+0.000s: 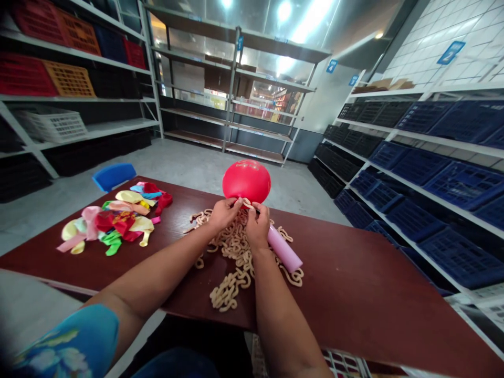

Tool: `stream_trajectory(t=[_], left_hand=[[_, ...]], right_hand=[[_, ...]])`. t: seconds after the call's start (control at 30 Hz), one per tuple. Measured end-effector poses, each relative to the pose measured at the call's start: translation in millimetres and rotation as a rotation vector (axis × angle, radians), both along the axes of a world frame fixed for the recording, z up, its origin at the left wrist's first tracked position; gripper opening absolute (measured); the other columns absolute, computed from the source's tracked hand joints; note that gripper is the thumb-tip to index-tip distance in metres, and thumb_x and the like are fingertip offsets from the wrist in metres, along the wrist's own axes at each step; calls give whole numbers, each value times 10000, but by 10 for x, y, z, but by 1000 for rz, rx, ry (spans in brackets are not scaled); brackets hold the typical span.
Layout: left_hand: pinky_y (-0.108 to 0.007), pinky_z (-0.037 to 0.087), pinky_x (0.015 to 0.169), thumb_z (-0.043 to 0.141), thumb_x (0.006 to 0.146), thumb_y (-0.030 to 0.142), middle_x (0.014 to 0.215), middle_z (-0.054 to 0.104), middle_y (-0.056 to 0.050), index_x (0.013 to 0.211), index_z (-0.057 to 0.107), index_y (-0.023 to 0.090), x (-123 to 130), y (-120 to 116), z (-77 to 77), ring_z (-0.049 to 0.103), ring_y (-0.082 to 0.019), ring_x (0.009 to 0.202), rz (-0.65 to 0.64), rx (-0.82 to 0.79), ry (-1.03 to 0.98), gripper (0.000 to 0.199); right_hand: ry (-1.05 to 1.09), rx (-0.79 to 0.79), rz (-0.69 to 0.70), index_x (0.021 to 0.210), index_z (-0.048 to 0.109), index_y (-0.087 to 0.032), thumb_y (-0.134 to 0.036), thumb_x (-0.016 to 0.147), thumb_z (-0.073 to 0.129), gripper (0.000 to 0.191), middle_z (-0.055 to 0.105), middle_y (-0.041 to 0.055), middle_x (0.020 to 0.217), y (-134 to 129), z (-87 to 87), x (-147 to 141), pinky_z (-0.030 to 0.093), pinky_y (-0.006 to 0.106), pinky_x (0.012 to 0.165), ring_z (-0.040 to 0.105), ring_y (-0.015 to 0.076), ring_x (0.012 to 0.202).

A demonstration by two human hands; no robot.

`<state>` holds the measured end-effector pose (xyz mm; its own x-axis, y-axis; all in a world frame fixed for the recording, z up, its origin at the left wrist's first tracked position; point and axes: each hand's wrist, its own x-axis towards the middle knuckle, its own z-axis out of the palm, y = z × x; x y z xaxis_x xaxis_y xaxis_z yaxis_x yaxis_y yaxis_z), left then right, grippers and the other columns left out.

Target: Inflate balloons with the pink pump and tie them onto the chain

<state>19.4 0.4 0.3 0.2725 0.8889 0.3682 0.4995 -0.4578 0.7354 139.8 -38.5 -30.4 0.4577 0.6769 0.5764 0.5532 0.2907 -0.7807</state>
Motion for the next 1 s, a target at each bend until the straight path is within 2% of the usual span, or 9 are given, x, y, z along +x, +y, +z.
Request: stream_trajectory(t=[0.13,0.27,0.33,0.47,0.6,0.7,0.8,0.9,1.0], left_hand=[[-223,404,635,318,869,473,786,664,-47,882,679,185,24,191,-18,591,-151,721,62,4,4,462],[-245,421,728,327,868,451,919,660,-81,898,682,179,61,443,11,592,-175,846,125,45,98,448],[-259,424,758,323,863,467,965,651,-95,925,678,174,85,558,19,591,-188,887,120,10,129,464],[-305,434,774,290,836,567,948,653,-128,980,664,148,105,677,-10,598,-235,908,34,-160,177,580],[-323,411,848,314,824,577,1073,612,-160,1110,603,126,-35,715,-72,563,-251,1008,56,-149,187,607],[-303,380,902,401,822,493,1182,545,-161,1172,559,127,-323,788,-79,529,-234,1065,143,-139,216,530],[-295,374,912,429,830,363,1223,498,-151,1179,552,148,-774,914,-31,531,-220,1050,300,-164,283,428],[-345,387,900,445,817,271,1232,463,-161,1171,561,166,-1305,1052,32,523,-250,1039,488,-147,398,387],[-397,384,899,478,793,239,1222,447,-200,1157,559,121,-1786,1164,46,423,-319,1138,677,-101,501,391]], right_hand=[[-54,7,-27,989,565,-170,-342,782,477,283,569,78,984,-21,17,-47,433,333,787,533,174,877],[-103,11,-13,958,563,-181,-316,776,477,243,571,66,965,-23,7,-70,431,333,800,520,178,901],[-110,5,-7,948,561,-182,-314,775,477,233,567,63,960,-24,1,-71,437,328,787,518,176,896],[-118,-6,10,956,558,-184,-314,788,473,228,562,59,960,-42,9,-78,438,321,788,520,168,894],[-124,-2,14,956,561,-179,-324,786,479,237,568,61,955,-56,19,-88,441,318,770,526,165,874],[-149,-3,19,962,565,-173,-319,789,478,243,570,65,956,-55,15,-90,442,312,757,529,160,846],[-174,-11,21,956,570,-171,-310,792,482,232,574,59,950,-51,10,-89,437,308,749,531,146,785],[-184,-23,37,943,574,-171,-298,786,485,221,575,51,933,-53,13,-93,433,307,729,523,135,726],[-193,-40,52,935,576,-174,-297,781,486,216,575,46,922,-60,23,-105,426,305,701,499,124,671]])
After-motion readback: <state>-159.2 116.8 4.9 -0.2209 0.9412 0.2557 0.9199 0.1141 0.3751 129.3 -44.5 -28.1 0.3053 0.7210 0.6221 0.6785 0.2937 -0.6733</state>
